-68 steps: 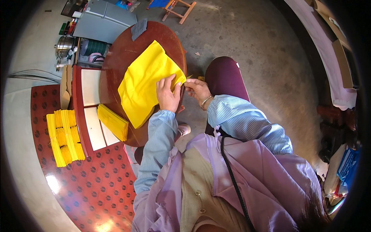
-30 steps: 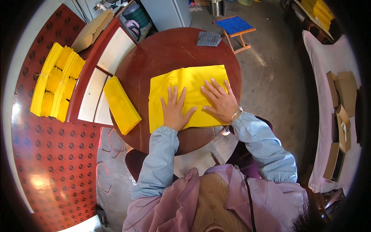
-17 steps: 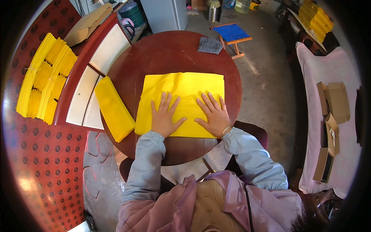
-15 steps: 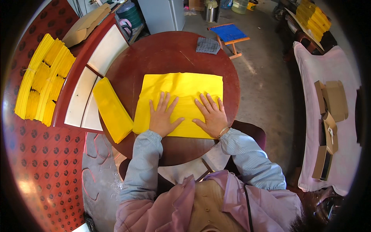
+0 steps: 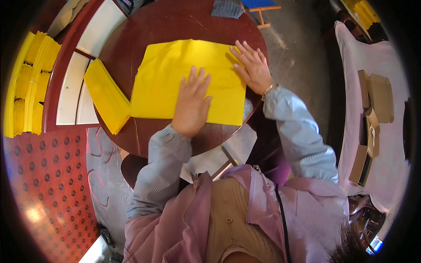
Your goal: The person folds yellow paper sheets on a round table, aligning edges and pressing creases by hand. They repeatedly fold each sheet in half and then fold the sides inward, stacking the finished pieces on the table.
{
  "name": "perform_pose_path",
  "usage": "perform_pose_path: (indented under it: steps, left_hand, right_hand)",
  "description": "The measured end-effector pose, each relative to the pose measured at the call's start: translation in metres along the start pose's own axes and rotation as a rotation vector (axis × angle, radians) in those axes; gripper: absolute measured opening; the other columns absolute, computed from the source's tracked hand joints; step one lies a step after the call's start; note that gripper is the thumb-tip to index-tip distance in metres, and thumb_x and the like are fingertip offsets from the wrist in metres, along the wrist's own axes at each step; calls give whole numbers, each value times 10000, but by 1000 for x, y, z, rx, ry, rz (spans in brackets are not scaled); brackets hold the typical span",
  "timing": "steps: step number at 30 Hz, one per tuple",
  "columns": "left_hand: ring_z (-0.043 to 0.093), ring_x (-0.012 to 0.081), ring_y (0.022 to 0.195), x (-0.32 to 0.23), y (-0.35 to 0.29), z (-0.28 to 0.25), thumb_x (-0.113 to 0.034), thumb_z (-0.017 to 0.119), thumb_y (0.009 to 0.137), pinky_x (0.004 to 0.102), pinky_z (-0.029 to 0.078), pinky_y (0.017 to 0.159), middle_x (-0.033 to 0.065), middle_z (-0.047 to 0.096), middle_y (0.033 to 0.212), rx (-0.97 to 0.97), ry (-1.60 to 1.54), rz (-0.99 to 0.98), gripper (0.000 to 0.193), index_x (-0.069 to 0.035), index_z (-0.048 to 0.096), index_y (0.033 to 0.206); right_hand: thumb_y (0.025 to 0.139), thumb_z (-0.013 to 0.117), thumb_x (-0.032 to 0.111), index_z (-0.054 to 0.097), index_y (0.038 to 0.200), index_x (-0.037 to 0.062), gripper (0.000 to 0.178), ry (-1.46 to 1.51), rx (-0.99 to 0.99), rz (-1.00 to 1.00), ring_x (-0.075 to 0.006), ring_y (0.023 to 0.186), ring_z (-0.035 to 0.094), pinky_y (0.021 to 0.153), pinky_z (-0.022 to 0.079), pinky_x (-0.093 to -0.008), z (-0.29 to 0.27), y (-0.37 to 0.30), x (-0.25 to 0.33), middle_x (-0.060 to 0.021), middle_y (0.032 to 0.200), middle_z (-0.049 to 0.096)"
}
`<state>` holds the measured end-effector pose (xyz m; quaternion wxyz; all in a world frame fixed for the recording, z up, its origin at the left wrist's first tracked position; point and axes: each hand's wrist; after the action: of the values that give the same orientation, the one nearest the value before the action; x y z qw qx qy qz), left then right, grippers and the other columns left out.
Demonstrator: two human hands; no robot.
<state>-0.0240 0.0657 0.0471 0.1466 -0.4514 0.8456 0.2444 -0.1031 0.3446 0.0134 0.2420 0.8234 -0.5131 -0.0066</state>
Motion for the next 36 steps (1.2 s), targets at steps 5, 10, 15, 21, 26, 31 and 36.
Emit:
perform_pose_path:
  steps: [5,10,15,21,26,31,36]
  left_hand:
    - [278,420,1612,-22,7,42,-239,721,973,604,213,1292,215,387,1693,-10,14,-24,700,-40,464,1593]
    - [266,389,1625,-22,0,49,-337,746,956,601,209,1299,194,368,1713,64,106,-39,791,-57,427,1624]
    - [229,412,1632,-20,-2,45,-327,731,969,637,192,1290,188,308,1740,96,54,-36,789,-114,393,1649]
    - [226,395,1636,-25,1,36,-311,724,951,684,159,1278,178,317,1727,192,64,-73,792,-140,391,1649]
    - [238,377,1635,-27,1,31,-294,716,947,707,166,1263,180,325,1721,225,59,-81,778,-127,404,1640]
    - [249,371,1632,-27,-2,32,-289,713,950,704,182,1259,173,331,1719,219,55,-81,776,-127,402,1642]
    - [268,370,1625,-28,0,32,-273,725,948,699,213,1252,171,336,1721,160,115,-48,757,-122,427,1627]
  right_hand:
    - [1098,575,386,531,1593,242,517,-15,25,-73,-284,1602,339,1292,197,-577,16,20,-31,-35,1716,422]
    - [1085,629,363,726,1400,205,366,293,-198,-30,-293,1403,576,1190,419,-461,21,62,-69,-72,1463,683]
    - [1069,622,352,679,1396,78,431,130,-117,35,-398,1364,566,1187,398,-525,39,128,-112,-175,1432,672]
    - [1085,545,474,445,1617,138,637,-150,26,-8,-398,1484,460,1217,376,-562,100,225,-146,-141,1728,353]
    - [1093,484,560,472,1604,130,668,-216,113,21,-375,1519,428,1254,315,-558,139,251,-162,-134,1705,406]
    - [1075,527,556,519,1572,114,665,-178,122,6,-365,1502,452,1257,322,-523,130,255,-165,-155,1655,474]
    - [1018,687,403,717,1347,86,458,67,-120,-38,-327,1277,661,1107,498,-426,55,222,-120,-173,1384,700]
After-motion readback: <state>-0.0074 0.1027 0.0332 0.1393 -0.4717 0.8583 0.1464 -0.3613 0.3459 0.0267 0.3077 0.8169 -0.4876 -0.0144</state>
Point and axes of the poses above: each hand's wrist, its own y-axis towards the middle knuckle, its own z-axis out of the palm, x = y × z
